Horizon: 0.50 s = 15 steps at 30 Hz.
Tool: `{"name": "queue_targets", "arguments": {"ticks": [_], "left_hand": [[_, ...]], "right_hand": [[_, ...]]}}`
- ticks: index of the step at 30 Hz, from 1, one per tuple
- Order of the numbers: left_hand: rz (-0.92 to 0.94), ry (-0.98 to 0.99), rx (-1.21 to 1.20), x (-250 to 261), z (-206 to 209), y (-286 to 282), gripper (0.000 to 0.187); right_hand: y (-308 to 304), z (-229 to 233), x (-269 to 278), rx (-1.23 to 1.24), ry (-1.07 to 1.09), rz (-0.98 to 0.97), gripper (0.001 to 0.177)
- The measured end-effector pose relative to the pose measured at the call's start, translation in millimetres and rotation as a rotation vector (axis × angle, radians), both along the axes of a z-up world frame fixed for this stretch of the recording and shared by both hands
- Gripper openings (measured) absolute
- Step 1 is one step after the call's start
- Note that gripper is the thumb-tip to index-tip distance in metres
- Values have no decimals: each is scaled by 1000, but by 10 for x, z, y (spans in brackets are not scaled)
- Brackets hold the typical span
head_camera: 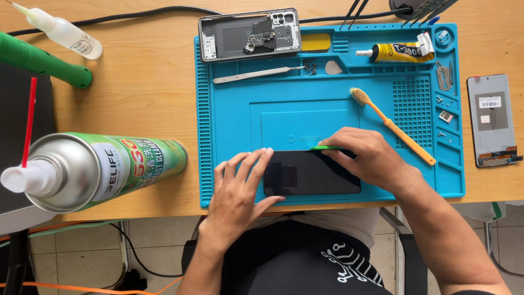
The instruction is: The person removes the battery from a disassembled smartphone using a metal spudger. They then use a toothbrush to clean the internal components and apply a cleaning spray to the screen while wiping it with a green tool.
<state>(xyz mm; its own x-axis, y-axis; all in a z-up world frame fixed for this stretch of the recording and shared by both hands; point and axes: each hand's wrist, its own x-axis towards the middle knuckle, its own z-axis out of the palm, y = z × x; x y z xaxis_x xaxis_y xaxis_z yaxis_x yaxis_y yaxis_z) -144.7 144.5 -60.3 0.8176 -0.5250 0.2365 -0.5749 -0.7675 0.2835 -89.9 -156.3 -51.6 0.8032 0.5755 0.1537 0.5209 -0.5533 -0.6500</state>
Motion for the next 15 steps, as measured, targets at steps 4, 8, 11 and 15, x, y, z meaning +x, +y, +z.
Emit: {"name": "queue_targets", "arguments": {"ticks": [4, 8, 11, 15], "left_hand": [[36, 74, -37, 25, 21, -23, 94], [41, 77, -37, 16, 5, -24, 91], [34, 89, -29, 13, 0, -26, 93], [35, 80, -29, 12, 4, -21, 91]], "right_hand": [[6, -23, -14, 13, -10, -38, 14], [16, -32, -7, 48, -48, -20, 13], [-8, -27, 14, 32, 34, -60, 13], [10, 22, 15, -17, -14, 3, 14]]}}
